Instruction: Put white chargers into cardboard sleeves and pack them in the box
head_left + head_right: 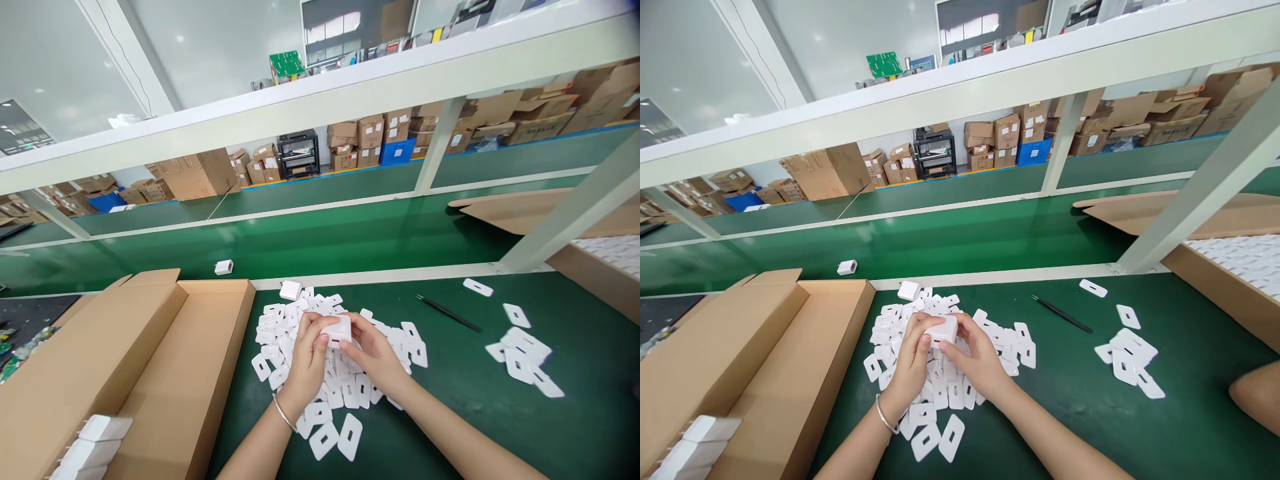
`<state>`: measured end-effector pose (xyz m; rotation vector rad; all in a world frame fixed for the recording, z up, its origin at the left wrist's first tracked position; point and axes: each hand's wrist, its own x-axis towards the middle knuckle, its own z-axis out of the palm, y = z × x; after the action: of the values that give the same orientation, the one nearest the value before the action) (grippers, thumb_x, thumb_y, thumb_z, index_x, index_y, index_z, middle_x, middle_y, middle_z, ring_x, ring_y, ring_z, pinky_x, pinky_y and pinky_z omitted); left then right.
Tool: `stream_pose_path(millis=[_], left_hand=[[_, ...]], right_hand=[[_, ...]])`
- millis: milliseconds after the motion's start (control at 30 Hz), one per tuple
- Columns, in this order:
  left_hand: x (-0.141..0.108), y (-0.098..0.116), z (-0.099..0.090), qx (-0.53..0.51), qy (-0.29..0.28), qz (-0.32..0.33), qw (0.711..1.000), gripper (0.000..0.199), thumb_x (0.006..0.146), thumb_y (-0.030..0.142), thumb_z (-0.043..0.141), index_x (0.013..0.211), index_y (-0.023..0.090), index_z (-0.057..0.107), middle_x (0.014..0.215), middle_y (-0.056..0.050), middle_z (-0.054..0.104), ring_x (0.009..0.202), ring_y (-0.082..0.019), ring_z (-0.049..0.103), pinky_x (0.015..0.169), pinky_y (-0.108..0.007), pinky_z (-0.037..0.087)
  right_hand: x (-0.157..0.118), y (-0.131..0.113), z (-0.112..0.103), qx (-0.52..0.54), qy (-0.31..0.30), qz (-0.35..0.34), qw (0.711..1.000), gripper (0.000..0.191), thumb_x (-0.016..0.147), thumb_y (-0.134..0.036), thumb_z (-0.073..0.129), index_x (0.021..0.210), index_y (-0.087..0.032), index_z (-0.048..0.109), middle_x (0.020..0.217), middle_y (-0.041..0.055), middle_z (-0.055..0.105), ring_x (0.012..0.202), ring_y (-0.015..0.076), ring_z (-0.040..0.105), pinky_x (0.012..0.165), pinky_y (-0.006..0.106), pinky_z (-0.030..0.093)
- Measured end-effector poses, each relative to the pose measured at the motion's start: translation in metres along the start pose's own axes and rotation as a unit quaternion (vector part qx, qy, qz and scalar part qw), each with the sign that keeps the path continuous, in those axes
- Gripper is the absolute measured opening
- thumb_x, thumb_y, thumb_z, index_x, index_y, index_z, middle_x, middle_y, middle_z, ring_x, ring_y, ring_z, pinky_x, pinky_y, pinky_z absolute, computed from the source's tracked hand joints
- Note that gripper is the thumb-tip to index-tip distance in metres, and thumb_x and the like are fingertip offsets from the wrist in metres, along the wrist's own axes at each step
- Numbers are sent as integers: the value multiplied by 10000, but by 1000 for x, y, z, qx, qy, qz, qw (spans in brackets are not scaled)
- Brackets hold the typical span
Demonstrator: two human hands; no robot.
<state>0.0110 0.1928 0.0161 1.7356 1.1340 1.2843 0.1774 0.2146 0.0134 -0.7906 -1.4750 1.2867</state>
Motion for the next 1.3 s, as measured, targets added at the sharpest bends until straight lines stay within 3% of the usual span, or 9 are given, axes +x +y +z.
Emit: stream_pose_path(millis=[233, 400, 733, 867, 1000, 1100, 1200, 1300], left_hand=[[-3, 4, 5, 7, -20, 5, 1000, 362, 1077, 425, 380, 1321, 332, 632, 1168, -73, 497, 1168, -239, 513, 1065, -433, 436], [-2, 5, 2, 5, -44, 17, 999, 439, 1072, 489, 334, 1398, 335, 584, 1173, -85, 496, 1157, -255, 515, 1049, -456, 448], [0, 0, 2, -5, -18, 15, 1000, 416, 1070, 472, 364, 1294, 303, 672, 1102, -77, 527, 1099, -245, 541, 1035, -459, 470], [2, 3, -3, -16, -39, 7, 999, 414, 1072, 459, 370, 1285, 292, 683, 1165, -88, 536, 1179, -252, 535, 1091, -470, 450], [4, 2, -8, -7, -70, 5, 997, 390, 1074, 422, 377, 1338, 285, 629, 1353, -100, 548, 1325, -274, 501, 1173, -509, 390], [2, -3, -8, 17, -61, 14, 998, 484, 1005, 400, 559, 1463, 270, 472, 1457, -128, 526, 1348, -299, 508, 1154, -534, 410], [2, -7, -7, 22, -54, -7, 998, 565, 930, 301, 660, 1452, 255, 448, 1464, -141, 532, 1309, -294, 555, 1114, -523, 454], [6, -2, -10, 6, -16, -20, 1000, 494, 911, 221, 647, 1382, 247, 499, 1423, -130, 553, 1268, -270, 583, 1101, -496, 468]], right_hand=[[-2, -10, -1, -119, 70, -26, 990, 327, 917, -553, 664, 984, -233, 670, 925, 37, 670, 871, 227, 627, 793, 364, 526], [-4, -10, -1, -142, 63, -37, 987, 298, 926, -525, 659, 1005, -237, 662, 922, 31, 663, 868, 229, 625, 779, 355, 500], [-3, -11, -1, -159, 53, -47, 985, 241, 961, -476, 610, 950, -237, 643, 899, 23, 658, 855, 221, 627, 780, 357, 502], [-4, -12, -1, -181, 57, -76, 979, 194, 965, -433, 614, 991, -241, 625, 927, 30, 645, 871, 226, 613, 774, 372, 500], [-5, -4, -1, -273, 79, -145, 948, 277, 900, -371, 710, 1128, -246, 615, 999, 54, 613, 926, 252, 603, 790, 414, 520], [-7, 3, 0, -343, 80, -228, 908, 405, 874, -287, 708, 1257, -254, 583, 1071, 77, 593, 978, 274, 603, 820, 454, 534], [-7, 4, -1, -382, 30, -267, 884, 459, 881, -223, 658, 1325, -267, 550, 1141, 89, 583, 1045, 279, 604, 878, 472, 533], [-5, 1, -7, -403, -24, -246, 881, 580, 865, -319, 709, 1400, -260, 492, 1271, 119, 558, 1182, 321, 570, 962, 513, 511]])
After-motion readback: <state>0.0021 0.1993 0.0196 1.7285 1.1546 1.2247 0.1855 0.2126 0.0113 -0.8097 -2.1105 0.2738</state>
